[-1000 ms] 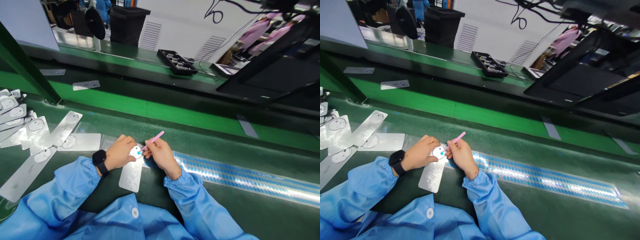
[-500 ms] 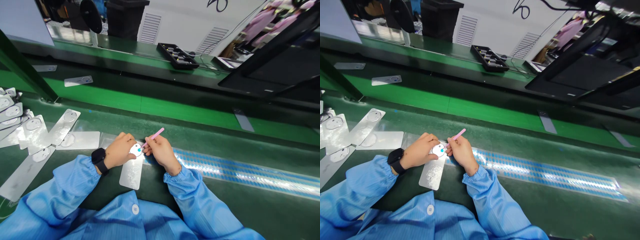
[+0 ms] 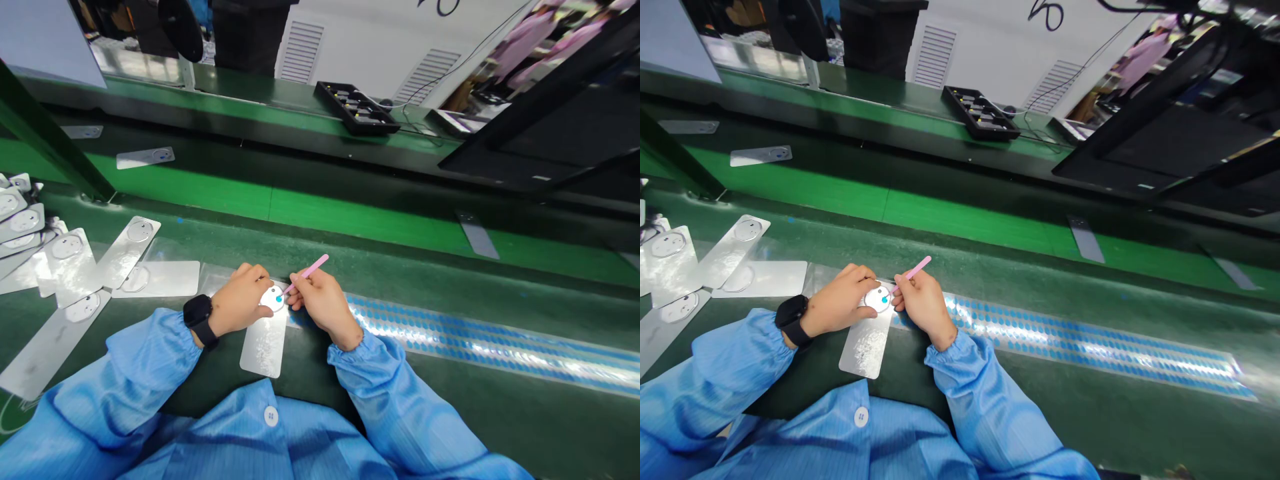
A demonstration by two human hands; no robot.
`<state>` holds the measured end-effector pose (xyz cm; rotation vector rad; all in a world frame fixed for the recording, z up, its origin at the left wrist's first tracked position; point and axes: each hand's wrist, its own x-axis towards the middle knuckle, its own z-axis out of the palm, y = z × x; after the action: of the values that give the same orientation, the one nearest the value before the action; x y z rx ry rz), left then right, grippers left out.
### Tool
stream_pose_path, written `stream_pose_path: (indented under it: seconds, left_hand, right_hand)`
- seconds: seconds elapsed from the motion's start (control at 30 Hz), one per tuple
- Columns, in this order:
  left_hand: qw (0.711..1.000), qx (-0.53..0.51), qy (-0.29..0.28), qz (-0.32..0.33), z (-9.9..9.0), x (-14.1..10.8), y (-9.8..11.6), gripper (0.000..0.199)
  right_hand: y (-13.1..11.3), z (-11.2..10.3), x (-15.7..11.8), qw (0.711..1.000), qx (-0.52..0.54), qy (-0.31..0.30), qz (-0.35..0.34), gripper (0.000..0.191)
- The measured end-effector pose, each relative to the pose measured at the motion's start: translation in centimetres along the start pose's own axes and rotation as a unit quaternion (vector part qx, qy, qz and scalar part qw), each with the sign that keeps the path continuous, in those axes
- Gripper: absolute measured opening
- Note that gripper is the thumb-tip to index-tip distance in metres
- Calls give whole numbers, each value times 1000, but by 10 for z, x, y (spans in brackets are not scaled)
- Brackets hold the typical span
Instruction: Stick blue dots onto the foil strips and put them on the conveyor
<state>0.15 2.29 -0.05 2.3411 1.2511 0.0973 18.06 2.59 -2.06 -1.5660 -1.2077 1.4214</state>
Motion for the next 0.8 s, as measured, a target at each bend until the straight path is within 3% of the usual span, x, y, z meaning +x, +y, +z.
stream_pose_path:
  seconds: [0.8]
  left_hand:
    - [1000, -4, 19, 2, 4, 0, -2, 35]
  right_hand:
    - [-5, 3, -3, 1000, -15, 17, 1, 19]
